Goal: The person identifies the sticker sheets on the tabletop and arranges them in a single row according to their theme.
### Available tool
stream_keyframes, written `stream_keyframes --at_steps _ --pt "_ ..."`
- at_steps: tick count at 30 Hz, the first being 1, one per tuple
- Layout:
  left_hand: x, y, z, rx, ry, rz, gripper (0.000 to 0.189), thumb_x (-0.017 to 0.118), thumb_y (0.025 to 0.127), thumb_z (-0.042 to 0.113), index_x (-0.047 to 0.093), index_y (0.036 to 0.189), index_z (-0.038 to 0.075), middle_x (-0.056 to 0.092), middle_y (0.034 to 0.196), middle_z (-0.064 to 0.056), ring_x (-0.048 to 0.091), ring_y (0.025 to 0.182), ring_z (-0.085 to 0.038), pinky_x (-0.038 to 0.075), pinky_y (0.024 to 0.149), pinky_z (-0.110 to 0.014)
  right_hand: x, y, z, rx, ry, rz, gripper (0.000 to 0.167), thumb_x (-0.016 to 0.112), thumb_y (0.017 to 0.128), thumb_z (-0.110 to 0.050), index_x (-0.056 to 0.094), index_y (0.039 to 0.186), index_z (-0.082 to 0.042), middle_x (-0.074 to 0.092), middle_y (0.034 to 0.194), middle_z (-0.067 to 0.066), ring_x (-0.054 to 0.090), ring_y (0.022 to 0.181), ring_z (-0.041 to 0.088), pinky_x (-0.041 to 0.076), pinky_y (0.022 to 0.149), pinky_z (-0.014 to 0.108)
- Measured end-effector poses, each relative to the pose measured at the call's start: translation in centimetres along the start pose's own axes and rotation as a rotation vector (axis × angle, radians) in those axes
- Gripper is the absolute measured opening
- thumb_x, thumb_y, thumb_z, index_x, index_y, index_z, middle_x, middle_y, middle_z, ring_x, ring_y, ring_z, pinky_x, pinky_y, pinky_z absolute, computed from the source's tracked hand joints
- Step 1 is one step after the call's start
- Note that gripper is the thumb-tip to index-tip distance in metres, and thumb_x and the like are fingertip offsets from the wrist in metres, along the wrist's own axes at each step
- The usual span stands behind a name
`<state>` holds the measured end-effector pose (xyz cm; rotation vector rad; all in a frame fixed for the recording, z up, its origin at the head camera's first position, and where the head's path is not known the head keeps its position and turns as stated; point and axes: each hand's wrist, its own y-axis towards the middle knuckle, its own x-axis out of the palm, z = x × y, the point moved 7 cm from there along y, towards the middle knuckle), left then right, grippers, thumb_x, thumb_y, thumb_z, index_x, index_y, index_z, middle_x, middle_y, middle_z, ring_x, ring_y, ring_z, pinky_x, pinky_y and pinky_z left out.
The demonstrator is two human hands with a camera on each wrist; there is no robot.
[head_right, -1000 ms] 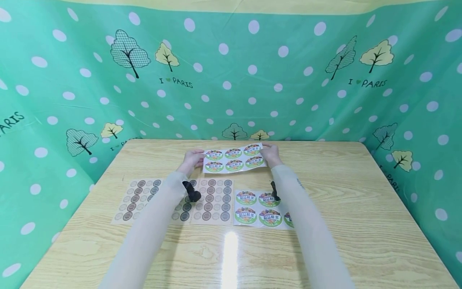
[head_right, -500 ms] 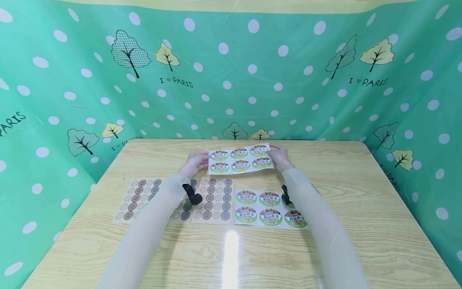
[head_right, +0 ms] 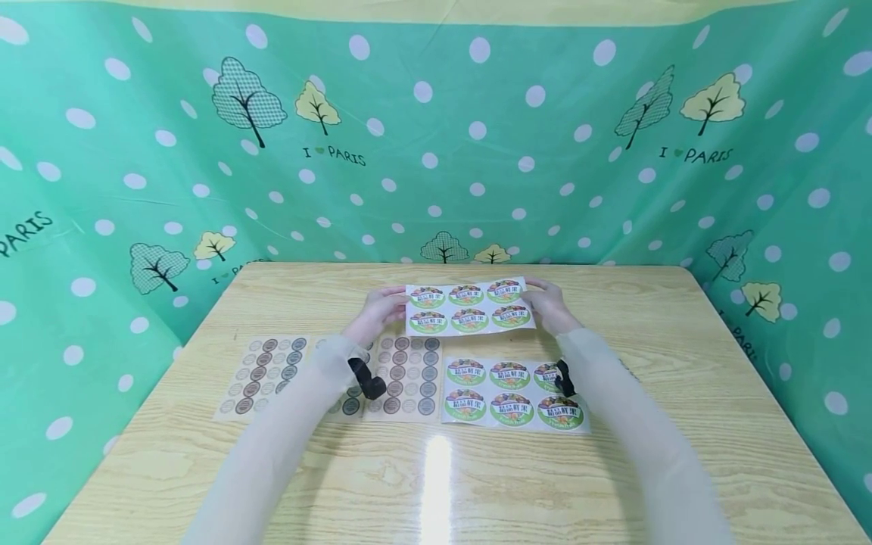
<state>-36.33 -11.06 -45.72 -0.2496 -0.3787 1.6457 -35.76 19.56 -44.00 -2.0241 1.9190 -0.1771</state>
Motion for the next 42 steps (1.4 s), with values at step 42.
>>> stream_keyframes --at_steps 42 --pt "7.2 -6.1 -1.4 0.061 0.051 -0.179 0.032 0.056 0.081 -0.001 0.055 0.114 0.001 0.062 0.101 -0.017 0.062 0.069 -0.016 0.053 0.071 -0.031 -7.3 -7.1 2.2 0.028 0.020 -0.120 0.067 0.048 0.091 -0.016 0.005 0.141 -0.003 0.055 0.087 -0.012 0.059 0.080 0.003 0.050 0.075 0.020"
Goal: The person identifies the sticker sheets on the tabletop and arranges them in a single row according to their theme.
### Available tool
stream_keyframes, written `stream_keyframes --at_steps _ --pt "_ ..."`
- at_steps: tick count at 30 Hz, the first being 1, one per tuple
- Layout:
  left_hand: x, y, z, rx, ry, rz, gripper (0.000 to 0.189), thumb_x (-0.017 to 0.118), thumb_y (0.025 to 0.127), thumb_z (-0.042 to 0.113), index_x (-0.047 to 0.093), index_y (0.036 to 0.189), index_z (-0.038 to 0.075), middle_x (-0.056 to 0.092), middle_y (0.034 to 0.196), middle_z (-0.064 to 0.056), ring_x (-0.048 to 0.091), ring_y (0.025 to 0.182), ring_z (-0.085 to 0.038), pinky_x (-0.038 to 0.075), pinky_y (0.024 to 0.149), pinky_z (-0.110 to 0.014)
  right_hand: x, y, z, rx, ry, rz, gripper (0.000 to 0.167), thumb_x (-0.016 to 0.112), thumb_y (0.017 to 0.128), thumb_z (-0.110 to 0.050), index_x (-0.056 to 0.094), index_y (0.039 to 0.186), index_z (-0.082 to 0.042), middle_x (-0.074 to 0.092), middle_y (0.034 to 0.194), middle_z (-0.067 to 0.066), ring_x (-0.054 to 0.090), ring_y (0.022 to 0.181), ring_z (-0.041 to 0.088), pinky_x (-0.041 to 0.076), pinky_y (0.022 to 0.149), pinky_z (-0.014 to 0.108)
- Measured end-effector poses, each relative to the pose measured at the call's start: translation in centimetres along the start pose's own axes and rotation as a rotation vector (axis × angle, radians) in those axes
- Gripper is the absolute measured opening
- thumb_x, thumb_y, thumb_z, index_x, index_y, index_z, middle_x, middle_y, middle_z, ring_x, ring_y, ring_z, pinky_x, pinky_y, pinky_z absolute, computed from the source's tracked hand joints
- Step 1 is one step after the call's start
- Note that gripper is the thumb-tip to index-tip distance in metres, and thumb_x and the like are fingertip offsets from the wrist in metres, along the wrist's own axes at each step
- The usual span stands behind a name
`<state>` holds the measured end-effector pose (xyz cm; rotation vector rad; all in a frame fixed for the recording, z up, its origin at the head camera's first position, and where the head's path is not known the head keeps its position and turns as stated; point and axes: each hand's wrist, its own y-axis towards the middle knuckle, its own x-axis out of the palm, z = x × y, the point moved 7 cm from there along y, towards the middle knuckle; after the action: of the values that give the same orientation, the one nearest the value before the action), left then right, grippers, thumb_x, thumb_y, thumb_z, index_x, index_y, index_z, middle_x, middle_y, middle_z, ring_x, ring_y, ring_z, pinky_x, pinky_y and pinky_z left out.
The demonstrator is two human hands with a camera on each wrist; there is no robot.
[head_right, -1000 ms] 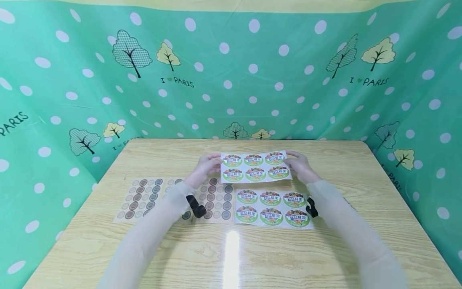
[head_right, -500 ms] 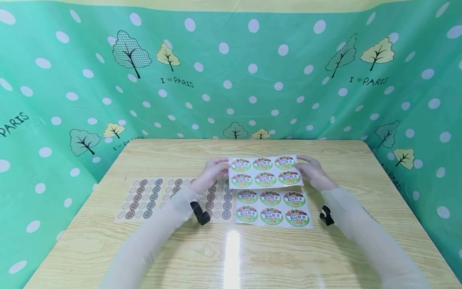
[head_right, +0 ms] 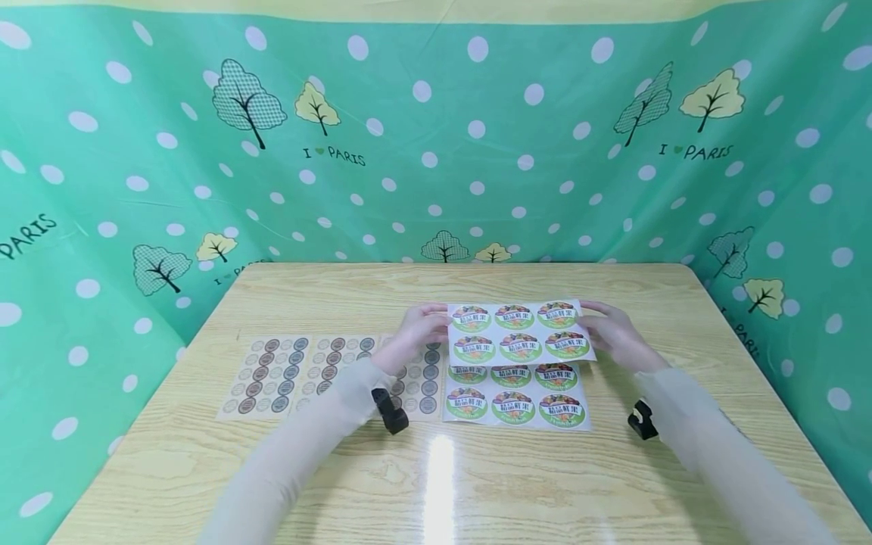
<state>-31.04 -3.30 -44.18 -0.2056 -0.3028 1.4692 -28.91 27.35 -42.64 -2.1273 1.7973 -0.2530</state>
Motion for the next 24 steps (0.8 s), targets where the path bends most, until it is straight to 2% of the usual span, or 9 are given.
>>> stream_keyframes --at_steps 10,24 --pt "2.3 -0.6 -0.5 -0.011 -0.011 -0.018 0.032 0.057 0.080 -0.002 0.055 0.112 0.000 0.064 0.097 -0.017 0.062 0.069 -0.017 0.054 0.066 -0.028 -2.0 -1.2 0.9 0.015 0.001 -0.008 0.073 0.052 0.089 -0.019 0.003 0.141 -0.001 0.060 0.082 -0.014 0.059 0.078 0.004 0.051 0.071 0.021" --pt "5.7 -1.3 -1.2 -0.015 -0.039 -0.093 0.029 0.057 0.080 -0.002 0.057 0.109 0.001 0.065 0.091 -0.014 0.062 0.064 -0.016 0.054 0.063 -0.029 -5.1 -3.2 2.2 0.045 -0.005 -0.016 0.081 0.054 0.088 -0.022 -0.004 0.138 0.004 0.061 0.082 -0.011 0.060 0.078 0.007 0.052 0.070 0.024"
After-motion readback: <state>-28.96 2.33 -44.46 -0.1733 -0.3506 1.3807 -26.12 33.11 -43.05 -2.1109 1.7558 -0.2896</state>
